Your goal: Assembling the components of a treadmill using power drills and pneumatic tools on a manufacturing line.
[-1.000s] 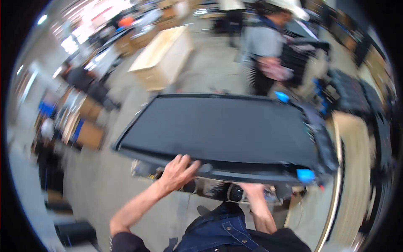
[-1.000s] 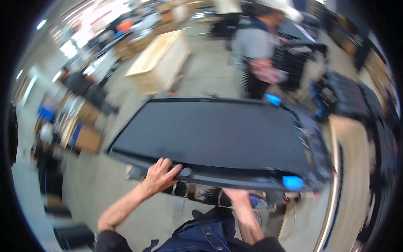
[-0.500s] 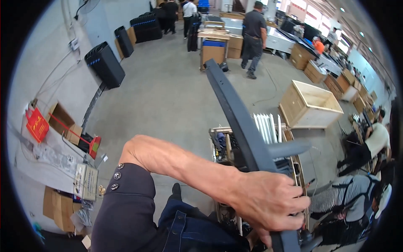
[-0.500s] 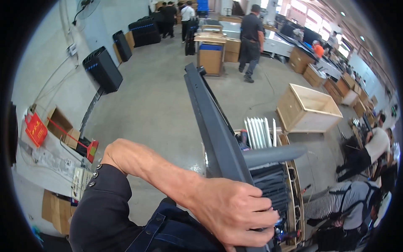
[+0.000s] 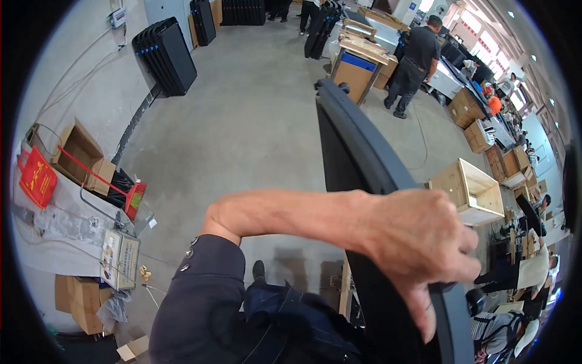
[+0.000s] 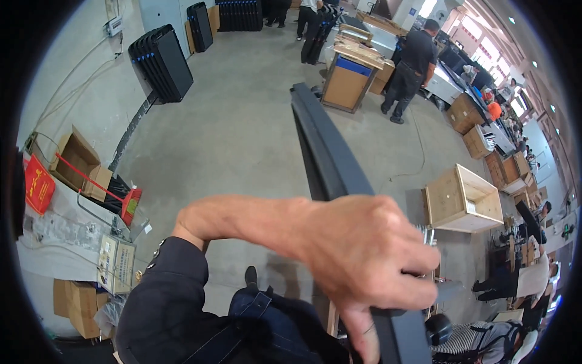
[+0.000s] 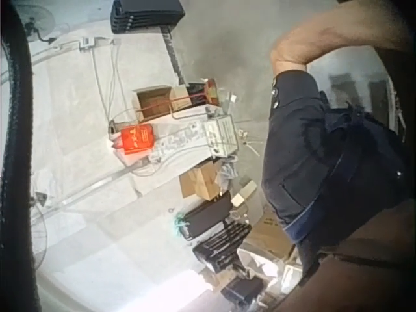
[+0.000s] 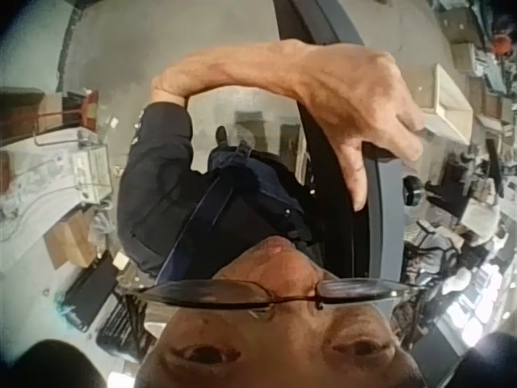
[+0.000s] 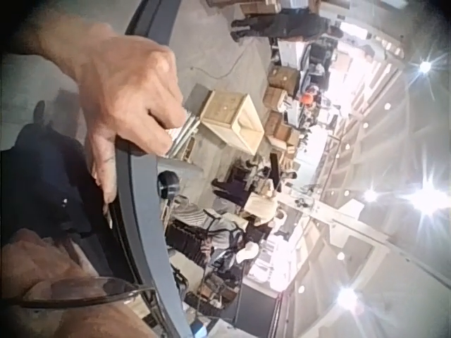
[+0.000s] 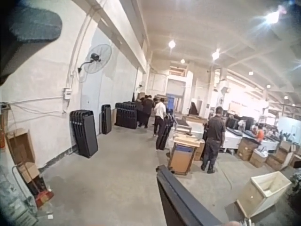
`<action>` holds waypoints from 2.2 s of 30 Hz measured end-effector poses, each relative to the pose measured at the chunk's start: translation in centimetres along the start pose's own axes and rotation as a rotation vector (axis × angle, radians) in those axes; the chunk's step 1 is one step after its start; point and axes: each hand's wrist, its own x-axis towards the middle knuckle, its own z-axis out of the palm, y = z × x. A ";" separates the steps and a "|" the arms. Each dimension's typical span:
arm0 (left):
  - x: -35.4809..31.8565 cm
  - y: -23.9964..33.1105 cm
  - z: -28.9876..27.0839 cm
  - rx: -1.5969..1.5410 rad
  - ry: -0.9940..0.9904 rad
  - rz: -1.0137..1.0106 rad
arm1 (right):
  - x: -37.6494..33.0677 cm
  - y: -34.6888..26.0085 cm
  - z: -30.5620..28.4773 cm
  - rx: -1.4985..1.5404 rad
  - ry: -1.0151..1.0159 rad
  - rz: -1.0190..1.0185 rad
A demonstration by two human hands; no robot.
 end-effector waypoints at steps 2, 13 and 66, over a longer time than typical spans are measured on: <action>-1.8 -5.3 -3.4 0.019 0.003 0.013 | 5.7 2.1 1.6 -0.004 -0.028 0.042; -11.5 -24.6 -3.8 -0.490 0.191 -0.460 | 43.2 6.8 3.6 -0.045 -0.244 0.267; -126.2 -88.5 -119.0 0.504 2.306 -1.102 | 210.5 118.3 110.9 -0.645 -1.237 1.140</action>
